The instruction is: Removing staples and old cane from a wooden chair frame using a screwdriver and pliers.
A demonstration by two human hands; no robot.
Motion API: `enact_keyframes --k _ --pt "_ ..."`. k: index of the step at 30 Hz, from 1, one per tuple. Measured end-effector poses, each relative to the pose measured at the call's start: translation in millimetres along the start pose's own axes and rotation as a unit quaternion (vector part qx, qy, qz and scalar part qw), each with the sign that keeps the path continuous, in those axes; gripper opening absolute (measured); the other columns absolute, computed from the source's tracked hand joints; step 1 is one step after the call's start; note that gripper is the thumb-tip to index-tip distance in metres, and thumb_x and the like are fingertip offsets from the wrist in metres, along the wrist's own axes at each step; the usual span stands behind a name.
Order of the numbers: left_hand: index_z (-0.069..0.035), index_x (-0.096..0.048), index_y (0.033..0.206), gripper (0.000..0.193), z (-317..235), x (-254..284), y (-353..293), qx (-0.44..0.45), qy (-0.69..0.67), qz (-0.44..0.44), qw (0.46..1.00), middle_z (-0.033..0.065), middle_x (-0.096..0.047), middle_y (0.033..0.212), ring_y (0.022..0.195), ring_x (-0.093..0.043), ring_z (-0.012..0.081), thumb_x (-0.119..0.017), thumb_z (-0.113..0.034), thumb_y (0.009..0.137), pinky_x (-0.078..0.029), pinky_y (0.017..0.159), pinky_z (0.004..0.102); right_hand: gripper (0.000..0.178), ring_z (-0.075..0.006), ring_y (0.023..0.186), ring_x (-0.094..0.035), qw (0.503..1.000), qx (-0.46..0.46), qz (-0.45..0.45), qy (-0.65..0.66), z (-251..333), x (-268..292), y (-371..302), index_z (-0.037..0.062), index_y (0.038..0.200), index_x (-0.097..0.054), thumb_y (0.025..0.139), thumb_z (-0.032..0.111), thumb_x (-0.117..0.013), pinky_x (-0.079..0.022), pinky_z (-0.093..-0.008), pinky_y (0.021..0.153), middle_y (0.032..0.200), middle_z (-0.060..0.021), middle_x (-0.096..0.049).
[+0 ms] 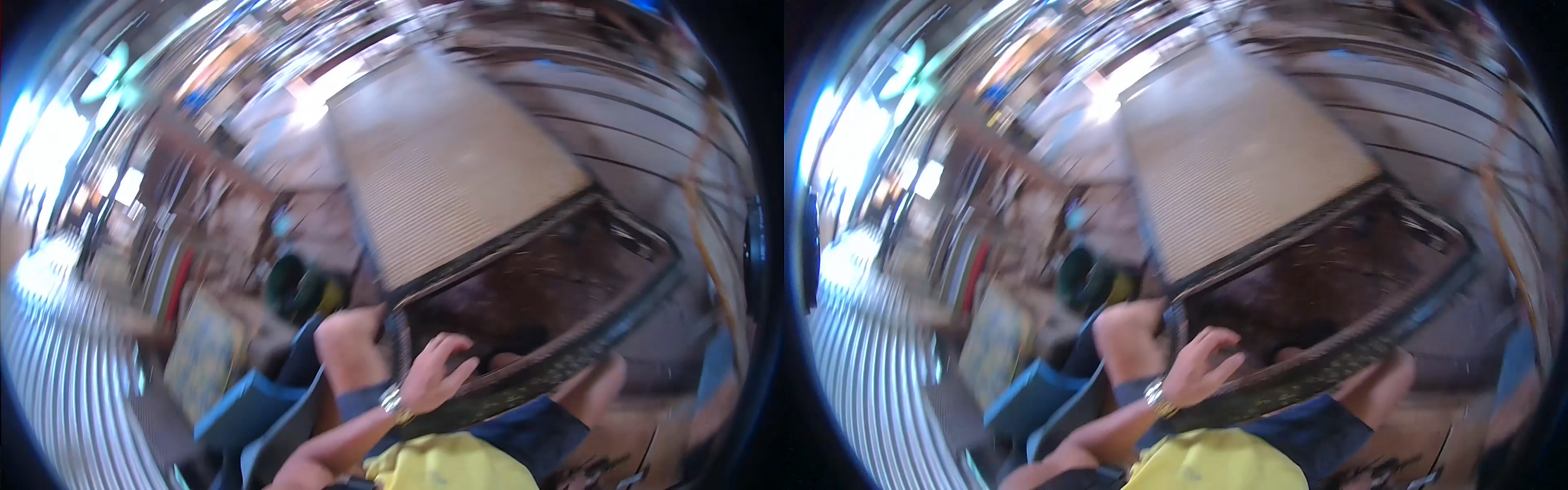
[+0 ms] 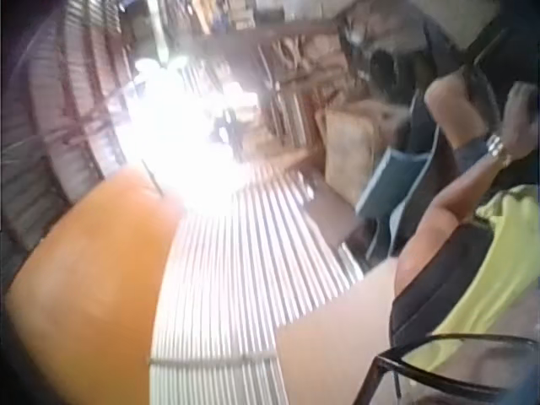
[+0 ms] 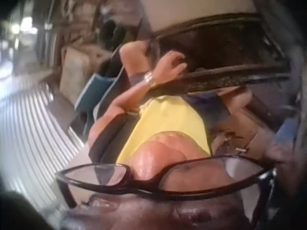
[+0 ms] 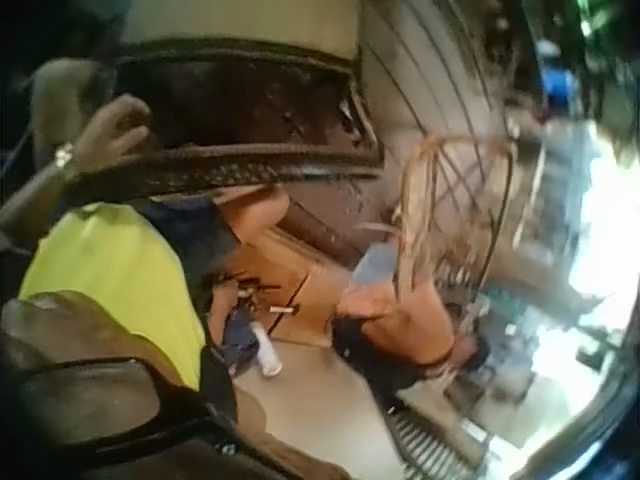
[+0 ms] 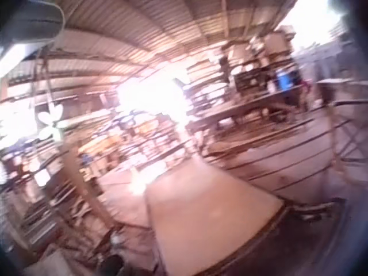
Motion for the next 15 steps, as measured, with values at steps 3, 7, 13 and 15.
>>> enact_keyframes --k 3,7,13,15 --pt "-0.004 -0.062 0.119 0.034 19.0 34.1 -27.4 -0.015 0.078 -0.128 0.989 0.0167 -0.061 0.122 0.113 -0.06 0.0363 -0.076 -0.017 0.09 -0.05 0.096 0.0409 0.063 -0.0442 0.125 -0.054 0.992 0.042 0.067 -0.097 12.7 54.4 66.7 -0.0024 0.137 -0.05 0.095 0.043 -0.059 -0.042 -0.0482 0.107 0.136 -0.03 -0.054" --pt "-0.003 -0.06 0.124 0.043 40.7 65.3 -99.6 0.091 0.114 -0.185 0.972 0.0195 -0.057 0.133 0.12 -0.057 0.0378 -0.077 -0.023 0.09 -0.048 0.1 0.0425 0.067 -0.0475 0.113 -0.058 0.978 0.033 0.101 -0.182 109.5 108.9 63.3 -0.0045 0.121 -0.058 0.096 0.057 -0.048 -0.045 -0.053 0.099 0.12 -0.0305 -0.06" --pt "0.0 -0.052 0.137 0.061 69.2 42.2 -125.9 0.138 0.069 -0.192 0.969 0.0255 -0.048 0.145 0.132 -0.049 0.0414 -0.078 -0.027 0.09 -0.043 0.11 0.0447 0.093 -0.0526 0.096 -0.062 0.962 -0.065 0.061 -0.258 243.7 201.8 -5.9 -0.0076 0.097 -0.071 0.098 0.077 -0.032 -0.048 -0.0604 0.086 0.096 -0.0311 -0.069" --pt "0.001 -0.051 0.138 0.062 61.9 30.7 -118.9 0.11 0.062 -0.191 0.973 0.0263 -0.048 0.144 0.132 -0.049 0.0423 -0.078 -0.027 0.089 -0.041 0.111 0.0467 0.049 -0.0434 0.107 -0.068 0.966 0.101 -0.184 -0.15 195.0 244.4 -6.4 -0.0019 0.121 -0.069 0.108 0.04 -0.047 -0.053 -0.0475 0.095 0.114 -0.0249 -0.071"
Point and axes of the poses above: each hand's wrist, its own y-axis towards the middle knuckle, its own x-axis out of the back of the hand, z = x × y, the point moved 3 cm from there along y, towards the middle knuckle
